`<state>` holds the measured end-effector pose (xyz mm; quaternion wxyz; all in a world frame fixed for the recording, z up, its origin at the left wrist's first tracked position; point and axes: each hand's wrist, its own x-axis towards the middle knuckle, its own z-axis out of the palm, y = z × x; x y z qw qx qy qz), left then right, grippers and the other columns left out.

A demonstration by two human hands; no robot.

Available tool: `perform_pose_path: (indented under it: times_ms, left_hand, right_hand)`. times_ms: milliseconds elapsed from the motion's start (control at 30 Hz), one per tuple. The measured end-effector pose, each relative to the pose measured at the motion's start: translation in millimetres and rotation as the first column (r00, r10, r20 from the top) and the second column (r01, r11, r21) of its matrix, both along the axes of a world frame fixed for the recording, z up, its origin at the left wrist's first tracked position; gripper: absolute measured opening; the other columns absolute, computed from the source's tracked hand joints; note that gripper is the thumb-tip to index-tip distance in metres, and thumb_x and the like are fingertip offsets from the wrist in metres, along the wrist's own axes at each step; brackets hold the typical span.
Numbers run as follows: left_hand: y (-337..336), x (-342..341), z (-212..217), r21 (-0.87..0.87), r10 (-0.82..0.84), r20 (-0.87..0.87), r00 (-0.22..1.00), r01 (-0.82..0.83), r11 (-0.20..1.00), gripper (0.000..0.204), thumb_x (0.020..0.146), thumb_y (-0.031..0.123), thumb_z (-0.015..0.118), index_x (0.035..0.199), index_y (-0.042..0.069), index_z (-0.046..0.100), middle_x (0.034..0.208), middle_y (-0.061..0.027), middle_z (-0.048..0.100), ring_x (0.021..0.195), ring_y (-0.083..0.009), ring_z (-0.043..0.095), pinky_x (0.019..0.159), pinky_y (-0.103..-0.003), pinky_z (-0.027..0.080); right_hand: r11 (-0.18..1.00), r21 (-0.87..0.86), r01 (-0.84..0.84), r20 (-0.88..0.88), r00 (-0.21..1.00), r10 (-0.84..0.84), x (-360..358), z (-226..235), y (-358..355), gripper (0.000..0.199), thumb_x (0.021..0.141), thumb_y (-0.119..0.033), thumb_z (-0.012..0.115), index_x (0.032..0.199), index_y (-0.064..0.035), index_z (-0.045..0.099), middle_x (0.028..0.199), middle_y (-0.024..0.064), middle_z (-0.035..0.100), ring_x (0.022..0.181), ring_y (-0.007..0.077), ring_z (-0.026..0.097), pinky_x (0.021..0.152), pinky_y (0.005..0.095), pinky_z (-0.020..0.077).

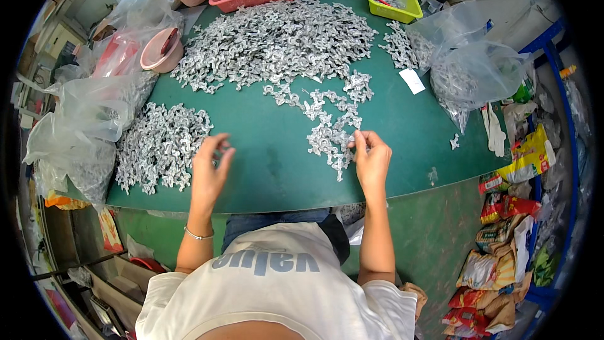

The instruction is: The person sits at a green table and repeatedly picks up small, silver-colored metal parts. They connect these parts together by hand, forming small clusters, and then place the assembled clusters back onto the table among a large pile of loose parts.

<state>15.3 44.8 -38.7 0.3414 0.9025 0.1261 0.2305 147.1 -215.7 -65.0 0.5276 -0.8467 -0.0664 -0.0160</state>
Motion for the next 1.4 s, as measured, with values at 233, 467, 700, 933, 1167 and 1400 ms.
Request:
perform_pose_path:
  times_ms: [233, 467, 700, 933, 1167, 1400]
  left_hand:
    - [-70, 10, 35, -0.375, -0.353, 0.145, 0.924, 0.381, 0.845, 0.035, 0.07, -0.003, 0.066, 0.103, 0.001, 0.057, 0.083, -0.0081, 0.058, 0.072, -0.0151, 0.055, 0.063, -0.025, 0.045]
    - [-71, 10, 29, -0.556, -0.321, 0.185, 0.929, 0.368, 0.745, 0.027, 0.075, -0.005, 0.062, 0.101, -0.002, 0.058, 0.085, -0.0064, 0.058, 0.074, -0.0122, 0.055, 0.068, -0.024, 0.046]
    - [-67, 7, 32, -0.893, -0.329, 0.24, 0.913, 0.34, 0.294, 0.022, 0.079, -0.006, 0.057, 0.102, -0.006, 0.055, 0.091, -0.0071, 0.056, 0.084, -0.0113, 0.054, 0.076, -0.024, 0.046]
    - [-68, 7, 35, -0.868, -0.317, 0.325, 0.891, 0.414, 0.274, 0.023, 0.078, -0.008, 0.057, 0.101, -0.007, 0.055, 0.093, -0.008, 0.055, 0.086, -0.0123, 0.054, 0.077, -0.025, 0.046]
    - [-69, 6, 36, -0.885, -0.311, 0.314, 0.897, 0.395, 0.247, 0.024, 0.078, -0.008, 0.057, 0.102, -0.007, 0.054, 0.093, -0.0083, 0.055, 0.086, -0.012, 0.054, 0.076, -0.025, 0.047]
    - [-66, 5, 28, -0.894, -0.374, 0.309, 0.875, 0.401, 0.201, 0.021, 0.08, -0.004, 0.056, 0.101, -0.007, 0.054, 0.089, -0.0091, 0.057, 0.082, -0.0128, 0.056, 0.073, -0.025, 0.047]
  right_hand:
    - [0.828, 0.558, -0.058, -0.293, 0.92, 0.262, -48, 40, 30, 0.019, 0.088, -0.017, 0.052, 0.077, -0.0017, 0.054, 0.063, 0.0064, 0.06, 0.046, 0.0066, 0.049, 0.04, 0.0168, 0.0299]
    - [0.758, 0.63, -0.167, -0.175, 0.921, 0.348, -66, 51, 32, 0.013, 0.085, -0.011, 0.055, 0.084, 0.0023, 0.056, 0.07, 0.0097, 0.062, 0.051, 0.0087, 0.052, 0.044, 0.0178, 0.0359]
    - [0.816, 0.473, -0.333, 0.065, 0.937, 0.344, -76, 58, 29, 0.015, 0.073, 0.007, 0.062, 0.087, 0.0038, 0.059, 0.075, 0.0098, 0.062, 0.055, 0.0092, 0.054, 0.05, 0.0192, 0.0408]
    - [0.84, 0.414, -0.35, 0.167, 0.937, 0.307, -78, 60, 28, 0.019, 0.068, 0.012, 0.063, 0.084, 0.0043, 0.06, 0.081, 0.0113, 0.061, 0.059, 0.0103, 0.056, 0.052, 0.0203, 0.0428]
    - [0.847, 0.387, -0.365, 0.204, 0.929, 0.308, -79, 61, 28, 0.018, 0.068, 0.011, 0.063, 0.084, 0.0048, 0.06, 0.081, 0.0116, 0.061, 0.06, 0.0104, 0.056, 0.053, 0.0204, 0.0439]
    - [0.797, 0.511, -0.321, 0.115, 0.945, 0.307, -79, 57, 29, 0.005, 0.079, 0.003, 0.056, 0.083, 0.0046, 0.056, 0.076, 0.0098, 0.057, 0.054, 0.0111, 0.053, 0.048, 0.0198, 0.041]
